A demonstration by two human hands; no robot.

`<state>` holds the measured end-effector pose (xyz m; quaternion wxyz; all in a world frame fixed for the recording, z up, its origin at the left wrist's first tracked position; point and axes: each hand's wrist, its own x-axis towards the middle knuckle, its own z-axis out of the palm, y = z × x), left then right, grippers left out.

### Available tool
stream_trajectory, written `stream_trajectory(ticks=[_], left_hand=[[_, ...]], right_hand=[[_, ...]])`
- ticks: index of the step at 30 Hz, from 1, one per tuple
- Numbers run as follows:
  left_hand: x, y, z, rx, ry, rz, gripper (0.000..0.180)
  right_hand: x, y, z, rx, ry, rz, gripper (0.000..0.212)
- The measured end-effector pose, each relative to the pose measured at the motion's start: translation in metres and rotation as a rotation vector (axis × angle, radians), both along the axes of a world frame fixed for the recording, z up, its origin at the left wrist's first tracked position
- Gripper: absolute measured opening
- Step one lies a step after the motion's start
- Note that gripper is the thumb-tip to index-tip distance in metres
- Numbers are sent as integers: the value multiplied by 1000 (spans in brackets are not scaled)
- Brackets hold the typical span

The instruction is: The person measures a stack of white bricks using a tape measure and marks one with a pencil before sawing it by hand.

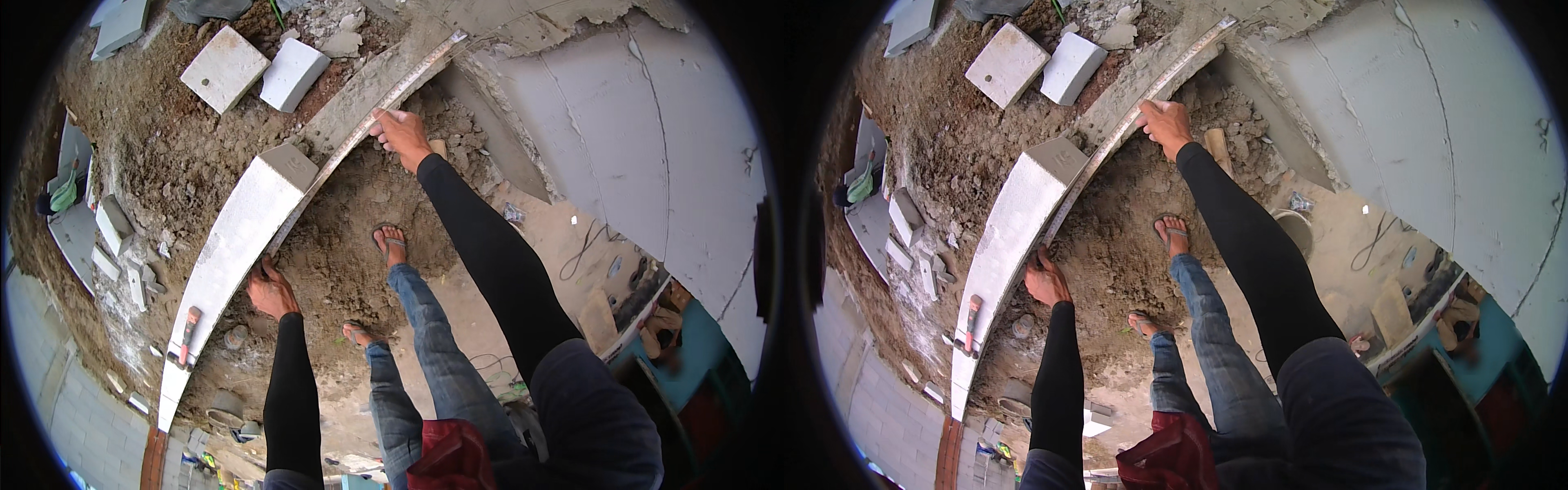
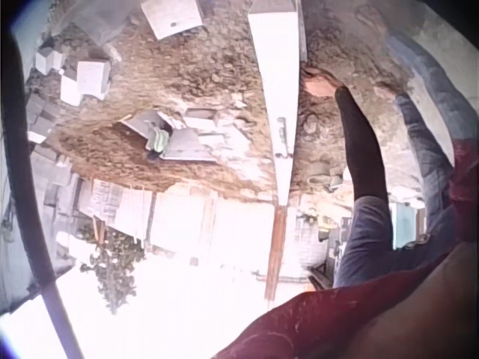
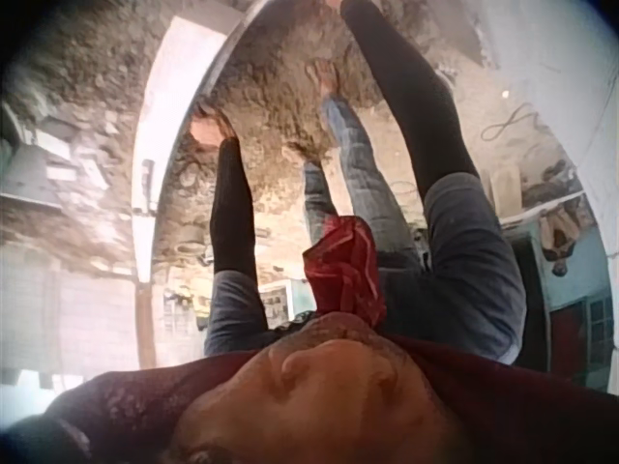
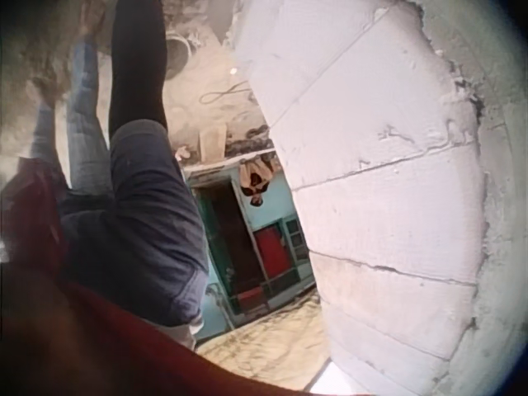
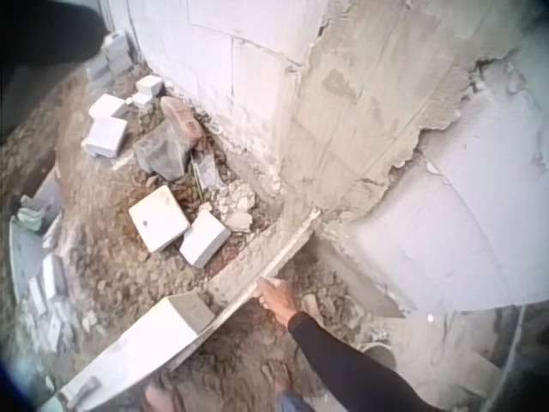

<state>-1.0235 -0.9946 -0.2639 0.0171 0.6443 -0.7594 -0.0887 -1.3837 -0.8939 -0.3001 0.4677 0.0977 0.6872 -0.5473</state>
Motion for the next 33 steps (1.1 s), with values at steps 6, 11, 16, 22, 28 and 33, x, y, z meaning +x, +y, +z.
stream_trajectory(ticks=[6, 11, 16, 22, 28, 33], left_hand=[[-15, -4, 3, 134, 87, 103, 51], [-12, 1, -1, 98, 66, 50, 46], [-10, 2, -3, 56, 81, 29, 40], [-8, 1, 0, 73, 99, -13, 41], [-3, 2, 2, -24, 89, -39, 42], [-5, 2, 3, 27, 83, -46, 46]], right_hand=[[-1, -3, -13, 17, 23, -9, 41], [0, -1, -13, 71, 85, 10, 51], [2, 3, -22, 12, 120, -11, 46], [1, 7, -32, -33, 176, -4, 46], [2, 6, -29, -57, 165, 33, 47], [0, 7, -28, -42, 139, 46, 51]])
